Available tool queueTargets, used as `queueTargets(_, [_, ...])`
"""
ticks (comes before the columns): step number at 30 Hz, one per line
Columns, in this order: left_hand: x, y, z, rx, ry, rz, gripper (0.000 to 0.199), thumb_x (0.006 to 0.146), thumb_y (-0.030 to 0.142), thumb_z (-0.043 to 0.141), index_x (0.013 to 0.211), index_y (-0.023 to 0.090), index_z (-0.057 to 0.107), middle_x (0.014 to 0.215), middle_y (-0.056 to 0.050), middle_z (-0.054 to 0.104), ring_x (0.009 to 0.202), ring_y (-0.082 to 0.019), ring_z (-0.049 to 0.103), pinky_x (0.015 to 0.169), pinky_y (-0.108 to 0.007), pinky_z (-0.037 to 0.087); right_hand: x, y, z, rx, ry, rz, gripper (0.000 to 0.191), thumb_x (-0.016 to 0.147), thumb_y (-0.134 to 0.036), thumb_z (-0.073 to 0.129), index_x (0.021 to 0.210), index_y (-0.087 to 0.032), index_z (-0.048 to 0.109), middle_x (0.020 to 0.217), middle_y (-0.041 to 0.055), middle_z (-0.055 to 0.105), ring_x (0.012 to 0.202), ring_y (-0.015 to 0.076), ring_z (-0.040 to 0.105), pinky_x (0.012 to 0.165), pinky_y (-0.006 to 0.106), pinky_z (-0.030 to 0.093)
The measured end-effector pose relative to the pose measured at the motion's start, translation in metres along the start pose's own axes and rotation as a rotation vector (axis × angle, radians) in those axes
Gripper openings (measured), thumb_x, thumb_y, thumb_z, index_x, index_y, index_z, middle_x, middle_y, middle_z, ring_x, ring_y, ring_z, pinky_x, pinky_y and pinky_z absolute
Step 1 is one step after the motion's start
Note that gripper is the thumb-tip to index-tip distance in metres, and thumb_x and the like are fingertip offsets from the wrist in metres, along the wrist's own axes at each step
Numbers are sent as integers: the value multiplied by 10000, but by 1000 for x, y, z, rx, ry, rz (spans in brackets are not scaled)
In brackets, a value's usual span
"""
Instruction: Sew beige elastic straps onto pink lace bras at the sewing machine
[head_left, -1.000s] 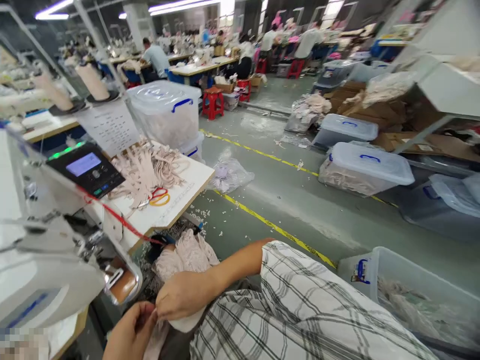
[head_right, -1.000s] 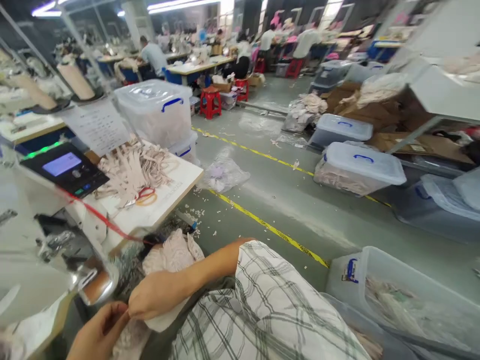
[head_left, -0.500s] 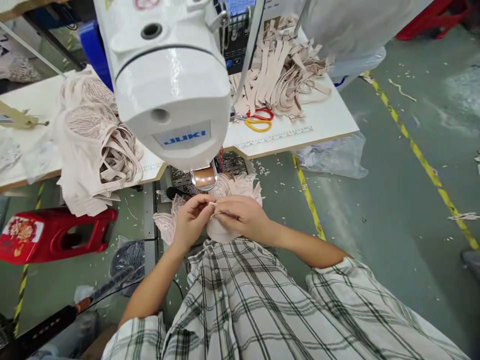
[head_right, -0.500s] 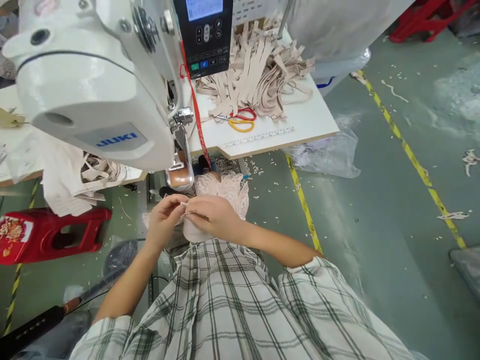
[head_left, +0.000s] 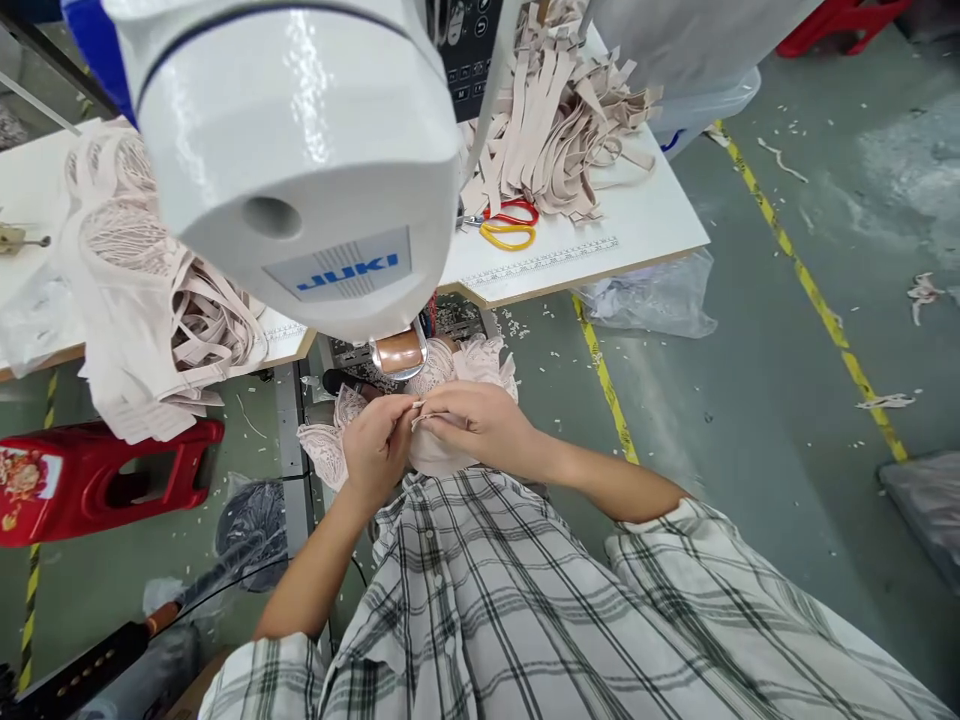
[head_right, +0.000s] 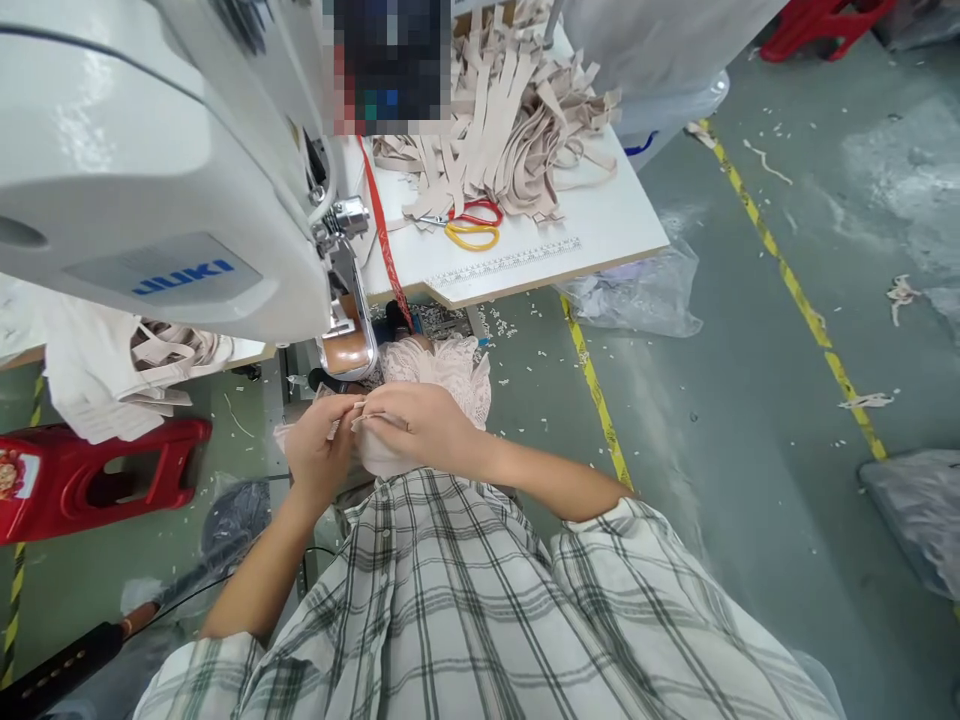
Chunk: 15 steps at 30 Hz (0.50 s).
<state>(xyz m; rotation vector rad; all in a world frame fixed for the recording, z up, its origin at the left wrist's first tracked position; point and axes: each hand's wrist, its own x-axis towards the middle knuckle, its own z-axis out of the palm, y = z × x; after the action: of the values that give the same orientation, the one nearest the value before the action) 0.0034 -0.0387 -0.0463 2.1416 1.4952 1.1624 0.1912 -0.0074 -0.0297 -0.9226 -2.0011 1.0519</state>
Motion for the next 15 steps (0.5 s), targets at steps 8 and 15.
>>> queueTargets(8, [0,-2,7,-31,15,-23,167,978,179,539,1030,188,698,972,-58,762,905,-153,705,813,-262,542,2,1,-3,114,1,114,140,942,-286,609,959,-221,731,1000,17,754,930,147,692,835,258,515])
queueTargets(15, [13,12,-12,70,-84,10,155,967,253,581,968,193,724,830,-39,764,723,-131,698,650,-222,512,22,0,-35,-195,-3,96,227,989,-323,536,931,-218,730,831,-6,735,784,128,637,728,248,426])
